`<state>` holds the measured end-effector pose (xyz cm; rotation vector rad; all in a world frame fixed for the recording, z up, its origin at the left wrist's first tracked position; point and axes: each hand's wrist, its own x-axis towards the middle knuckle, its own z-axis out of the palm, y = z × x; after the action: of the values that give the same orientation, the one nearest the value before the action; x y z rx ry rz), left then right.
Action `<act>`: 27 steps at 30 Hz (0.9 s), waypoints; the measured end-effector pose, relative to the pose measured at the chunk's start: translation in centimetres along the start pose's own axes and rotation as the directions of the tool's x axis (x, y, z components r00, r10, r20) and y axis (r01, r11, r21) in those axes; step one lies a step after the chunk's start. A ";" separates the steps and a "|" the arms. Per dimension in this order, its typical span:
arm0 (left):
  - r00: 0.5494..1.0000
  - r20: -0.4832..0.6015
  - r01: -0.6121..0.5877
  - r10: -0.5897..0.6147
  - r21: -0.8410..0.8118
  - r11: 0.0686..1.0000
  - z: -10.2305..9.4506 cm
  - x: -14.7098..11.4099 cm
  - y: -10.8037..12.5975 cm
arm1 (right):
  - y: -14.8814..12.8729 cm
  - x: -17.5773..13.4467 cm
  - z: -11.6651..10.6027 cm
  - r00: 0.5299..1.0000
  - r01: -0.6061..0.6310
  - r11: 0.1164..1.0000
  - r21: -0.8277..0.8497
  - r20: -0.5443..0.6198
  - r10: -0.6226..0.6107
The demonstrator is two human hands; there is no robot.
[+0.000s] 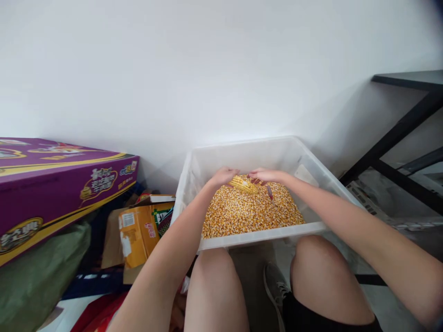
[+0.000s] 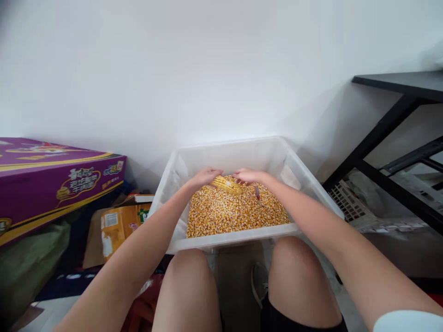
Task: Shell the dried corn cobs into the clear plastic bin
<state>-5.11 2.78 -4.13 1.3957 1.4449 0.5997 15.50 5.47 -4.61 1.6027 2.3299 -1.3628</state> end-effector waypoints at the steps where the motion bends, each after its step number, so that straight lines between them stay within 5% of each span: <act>1: 1.000 0.006 -0.020 0.020 -0.014 1.000 0.1 0.0 0.1 | -0.5 -0.3 -0.1 0.998 0.036 0.994 0.101 0.043 -0.040; 3: 0.997 0.000 -0.078 0.078 -0.007 0.997 0.0 -0.3 0.6 | -1.2 -1.0 0.1 0.987 0.091 0.977 0.192 0.116 -0.114; 7: 0.967 0.104 -0.252 0.234 0.236 0.939 -0.5 -1.5 2.0 | -1.6 -1.6 0.8 0.981 0.117 0.989 0.092 0.142 -0.129; 10: 0.955 0.186 -0.296 0.231 0.583 0.756 0.2 -2.4 2.8 | -1.5 -1.4 1.2 0.988 0.100 0.995 0.008 0.116 -0.101; 13: 0.969 0.100 -0.205 0.224 0.833 0.515 2.0 -2.9 2.9 | -1.6 -1.3 1.1 0.989 0.138 0.986 -0.091 0.060 -0.133; 15: 0.965 0.075 -0.183 0.250 0.877 0.445 3.5 -3.0 2.8 | -1.7 -1.4 0.9 0.988 0.142 0.981 -0.132 0.077 -0.132; 19: 0.938 0.138 -0.273 0.319 0.861 0.430 5.3 -3.1 2.7 | -1.7 -1.8 1.1 0.976 0.139 0.980 -0.145 0.187 -0.111; 24: 0.943 0.162 -0.278 0.290 0.863 0.421 4.7 -2.2 1.9 | -2.5 -1.9 3.0 0.966 0.100 0.851 -0.515 -0.156 -0.208; 27: 0.935 0.218 -0.330 0.280 0.823 0.463 3.3 -1.5 1.1 | -3.4 -1.8 4.0 0.938 0.095 0.783 -0.614 -0.209 -0.278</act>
<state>-1.98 0.71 -3.97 2.4849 1.5080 -0.0137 11.98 1.13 -4.11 1.4513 2.7469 -0.3065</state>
